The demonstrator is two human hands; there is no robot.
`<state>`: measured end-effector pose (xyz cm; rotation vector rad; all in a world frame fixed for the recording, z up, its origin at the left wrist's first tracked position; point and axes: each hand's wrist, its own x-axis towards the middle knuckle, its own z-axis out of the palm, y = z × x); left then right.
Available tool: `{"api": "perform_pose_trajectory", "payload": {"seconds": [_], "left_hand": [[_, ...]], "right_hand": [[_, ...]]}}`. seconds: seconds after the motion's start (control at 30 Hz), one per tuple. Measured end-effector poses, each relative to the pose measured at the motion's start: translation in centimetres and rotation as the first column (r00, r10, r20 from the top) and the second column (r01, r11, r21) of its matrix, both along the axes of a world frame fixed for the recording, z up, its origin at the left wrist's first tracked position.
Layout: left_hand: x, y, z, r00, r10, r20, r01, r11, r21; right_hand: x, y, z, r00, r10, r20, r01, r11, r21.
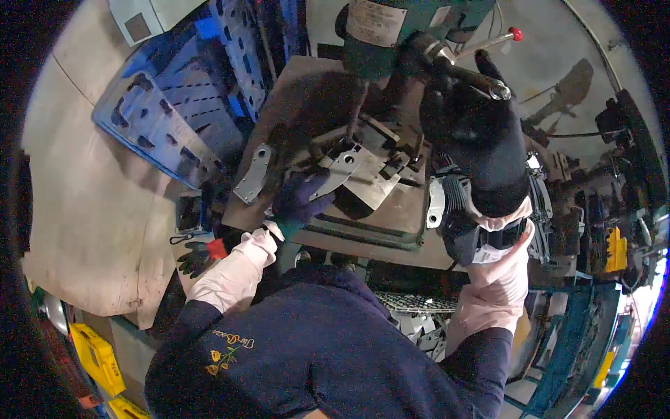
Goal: Drilling holes in curved metal plates using a drill press and sorting the finished parts.
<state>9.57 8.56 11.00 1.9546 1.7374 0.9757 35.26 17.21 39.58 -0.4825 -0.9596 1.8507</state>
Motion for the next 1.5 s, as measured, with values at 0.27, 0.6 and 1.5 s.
{"api": "perform_pose_trajectory", "payload": {"seconds": [0.27,0.6,1.5], "left_hand": [[1.2,2.7,-3.6,0.993,0.079,-0.082,-0.063,0.981,0.186],[0.7,4.5,-3.5,0.95,0.129,-0.283,-0.109,0.99,0.086],[0.7,4.9,-4.0,0.931,0.168,-0.324,-0.133,0.983,0.128]], "right_hand": [[-0.4,0.7,-0.5,0.994,0.074,-0.083,-0.071,0.997,0.044],[0.4,1.2,-1.8,0.992,0.125,0.014,-0.118,0.882,0.455],[-4.7,-2.0,-9.7,0.944,-0.227,0.24,0.269,0.95,-0.161]]}}
